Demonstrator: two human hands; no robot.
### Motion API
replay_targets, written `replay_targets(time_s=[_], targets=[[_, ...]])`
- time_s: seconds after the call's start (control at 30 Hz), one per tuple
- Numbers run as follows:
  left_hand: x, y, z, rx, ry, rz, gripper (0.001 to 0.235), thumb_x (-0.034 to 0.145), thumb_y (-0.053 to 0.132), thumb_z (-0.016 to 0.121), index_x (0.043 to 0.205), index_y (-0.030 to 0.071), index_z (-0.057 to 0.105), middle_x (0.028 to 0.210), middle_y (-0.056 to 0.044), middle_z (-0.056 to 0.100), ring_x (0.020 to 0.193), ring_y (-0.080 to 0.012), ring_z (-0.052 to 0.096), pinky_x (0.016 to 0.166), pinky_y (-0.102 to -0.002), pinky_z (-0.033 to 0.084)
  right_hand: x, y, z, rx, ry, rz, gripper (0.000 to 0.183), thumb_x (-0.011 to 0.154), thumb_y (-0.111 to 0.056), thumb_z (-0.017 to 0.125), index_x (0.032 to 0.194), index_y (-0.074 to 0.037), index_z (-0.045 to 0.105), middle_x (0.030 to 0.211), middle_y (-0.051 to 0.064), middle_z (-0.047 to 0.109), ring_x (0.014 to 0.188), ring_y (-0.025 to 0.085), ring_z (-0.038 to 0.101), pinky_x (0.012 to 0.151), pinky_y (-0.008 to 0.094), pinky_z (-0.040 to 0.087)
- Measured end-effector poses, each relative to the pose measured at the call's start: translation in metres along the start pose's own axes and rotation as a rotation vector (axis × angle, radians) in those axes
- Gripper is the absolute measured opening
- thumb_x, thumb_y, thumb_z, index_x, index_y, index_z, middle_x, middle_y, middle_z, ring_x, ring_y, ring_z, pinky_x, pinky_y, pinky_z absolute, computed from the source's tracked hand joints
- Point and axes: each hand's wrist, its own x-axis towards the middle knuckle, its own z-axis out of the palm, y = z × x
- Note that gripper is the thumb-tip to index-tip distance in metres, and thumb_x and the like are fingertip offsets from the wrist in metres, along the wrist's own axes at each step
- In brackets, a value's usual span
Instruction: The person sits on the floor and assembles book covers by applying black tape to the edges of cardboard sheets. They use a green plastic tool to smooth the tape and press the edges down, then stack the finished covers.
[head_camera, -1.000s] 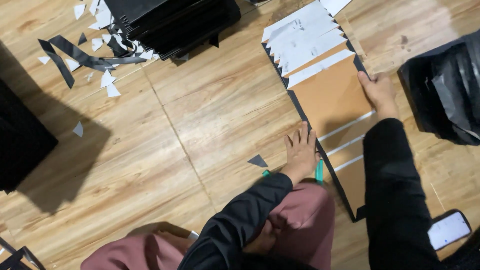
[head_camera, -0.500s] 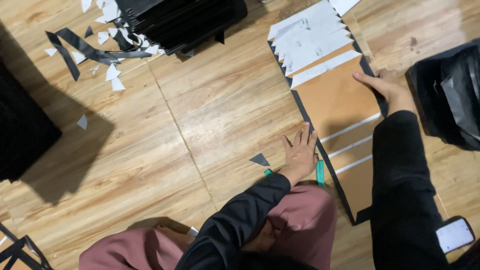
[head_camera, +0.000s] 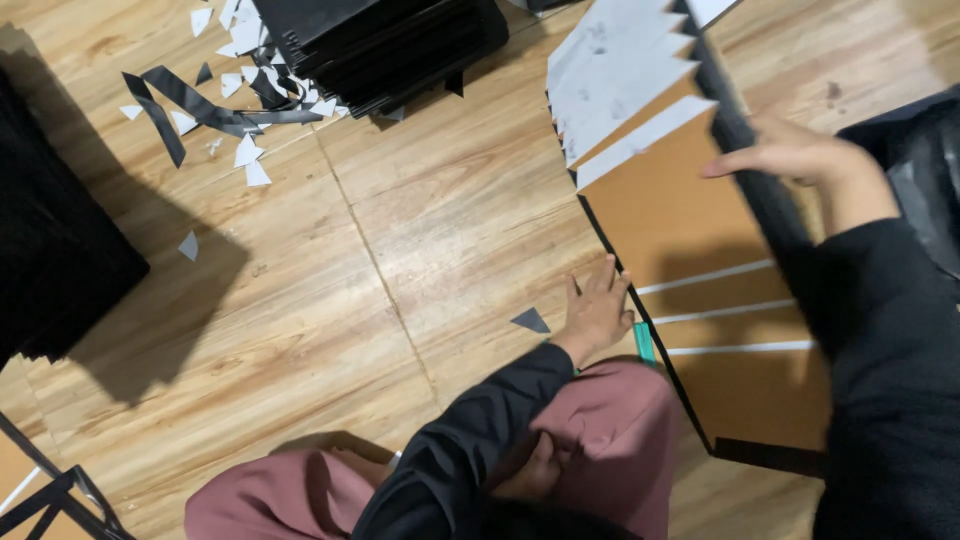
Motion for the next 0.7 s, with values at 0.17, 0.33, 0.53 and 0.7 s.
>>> replay_targets(time_s=[0.17,0.33,0.53,0.7], targets=[[-0.047,0.015,0.009,-0.249,0.247,0.059,0.041,0.076,0.031,0.055,0.113,0.014,0.049,0.121,-0.013,0.032,0.112,-0.0333,0.03,0.091,-0.05,0.024,-0.075,-0.074,0.02,-0.145,0.126,-0.053,0.038,0.07,-0.022,0.068,0.101,-0.004,0.055,0.097,0.007,0.054,0.088,0.021,0.047,0.076,0.033,0.035],[-0.116,0.058,0.026,-0.966,-0.037,0.505,0.033,0.096,0.037,0.04,0.095,0.017,0.066,0.106,-0.001,0.064,0.099,-0.0129,0.059,0.093,-0.024,0.042,-0.145,-0.105,0.012,-0.29,0.452,-0.417,0.031,0.077,-0.026,0.075,0.073,-0.007,0.051,0.072,0.003,0.051,0.065,0.016,0.044,0.055,0.033,0.033],[-0.191,0.1,-0.04,-2.031,-0.681,0.402,0.092,0.077,0.069,0.014,0.144,0.005,0.011,0.14,-0.026,0.016,0.128,-0.0438,0.018,0.11,-0.057,0.011,-0.228,-0.178,0.046,0.249,0.864,-0.326,0.031,0.095,-0.033,0.077,0.082,-0.025,0.05,0.078,-0.012,0.044,0.07,-0.001,0.04,0.062,0.018,0.031],[-0.237,0.045,-0.087,-2.8,-0.415,1.21,0.106,0.086,0.071,0.063,0.127,-0.021,0.03,0.131,-0.037,0.032,0.122,-0.049,0.035,0.107,-0.056,0.029,-0.216,-0.2,0.079,0.648,0.859,-0.641,0.018,0.089,-0.021,0.077,0.087,-0.017,0.059,0.084,0.002,0.056,0.078,0.013,0.055,0.073,0.031,0.046]])
